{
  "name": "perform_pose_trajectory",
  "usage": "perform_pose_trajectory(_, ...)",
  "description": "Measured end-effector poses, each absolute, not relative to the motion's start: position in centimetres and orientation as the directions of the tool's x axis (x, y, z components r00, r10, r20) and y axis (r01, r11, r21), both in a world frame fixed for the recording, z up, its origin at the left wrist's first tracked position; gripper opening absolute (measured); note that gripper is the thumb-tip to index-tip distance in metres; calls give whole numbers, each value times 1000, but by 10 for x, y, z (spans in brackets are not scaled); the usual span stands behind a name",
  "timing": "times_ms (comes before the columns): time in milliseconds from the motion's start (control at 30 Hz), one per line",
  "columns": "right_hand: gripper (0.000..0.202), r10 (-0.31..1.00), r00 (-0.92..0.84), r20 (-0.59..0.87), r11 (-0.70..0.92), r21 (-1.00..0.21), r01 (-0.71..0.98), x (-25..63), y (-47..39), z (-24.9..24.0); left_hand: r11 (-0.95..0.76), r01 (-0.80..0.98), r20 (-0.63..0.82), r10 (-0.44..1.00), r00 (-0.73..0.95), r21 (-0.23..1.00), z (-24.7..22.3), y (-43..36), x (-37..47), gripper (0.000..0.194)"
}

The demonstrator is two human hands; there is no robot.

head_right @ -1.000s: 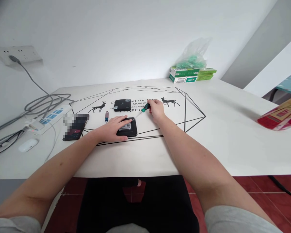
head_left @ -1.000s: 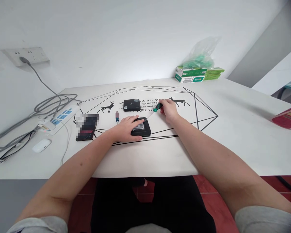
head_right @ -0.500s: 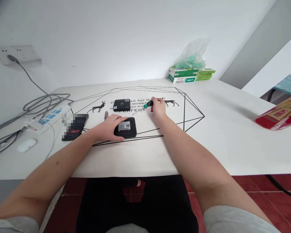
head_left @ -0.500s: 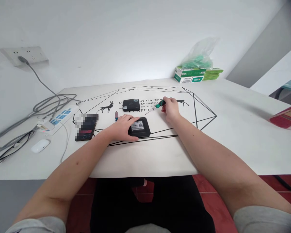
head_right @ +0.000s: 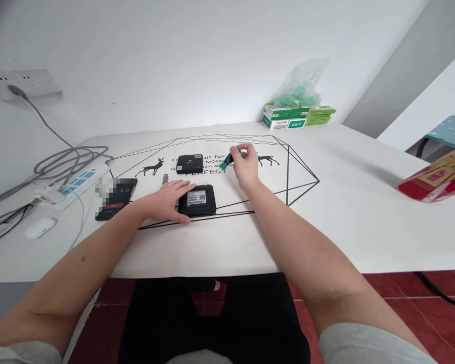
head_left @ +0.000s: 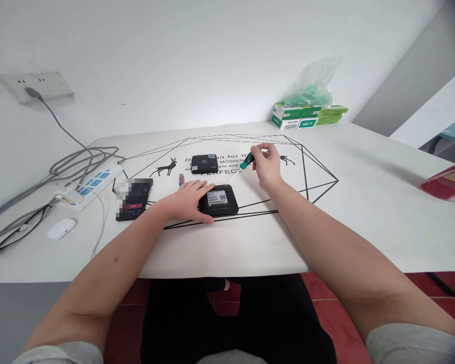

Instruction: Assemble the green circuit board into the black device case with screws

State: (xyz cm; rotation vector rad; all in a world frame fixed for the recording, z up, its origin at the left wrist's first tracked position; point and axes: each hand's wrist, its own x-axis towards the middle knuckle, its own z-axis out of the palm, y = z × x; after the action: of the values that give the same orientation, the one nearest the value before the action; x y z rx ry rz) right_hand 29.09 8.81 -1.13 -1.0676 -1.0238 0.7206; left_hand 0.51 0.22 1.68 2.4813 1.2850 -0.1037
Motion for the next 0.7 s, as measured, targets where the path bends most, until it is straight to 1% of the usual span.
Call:
perform_pose_trajectory(100, 35, 772, 334, 540, 518, -840, 162, 293, 84, -8, -503, 821, -269, 780, 566, 270, 20, 2, 3, 131)
perform_pose_trajectory(167, 39, 706, 308, 638, 587, -770, 249, 293, 80, -5, -498, 823, -269, 782, 562, 273, 20, 2, 4, 130)
perform_pose_trajectory(233, 43, 660, 278, 698, 630, -715, 303, 291, 75, 0, -496, 824, -266, 784, 561, 274, 19, 1, 5, 128)
perform_pose_trajectory(333, 41, 613, 235, 754, 664, -653, 365, 286, 64, 7, -497, 820, -259, 784, 564, 283, 18, 0, 7, 125)
perform_pose_trajectory(433, 35, 590, 163, 791, 683, -597, 422, 281, 55, 11, -523, 791, -201, 778, 595, 319, 18, -1, 8, 118)
perform_pose_trajectory(533, 30, 570, 97, 816, 711, -548, 441, 278, 50, 13, -557, 754, -135, 766, 628, 347, 16, -2, 10, 113)
perform_pose_trajectory(700, 29, 511, 52, 858, 743, -472, 474, 276, 45, 17, -613, 714, -75, 739, 670, 338, 9, -1, 15, 111)
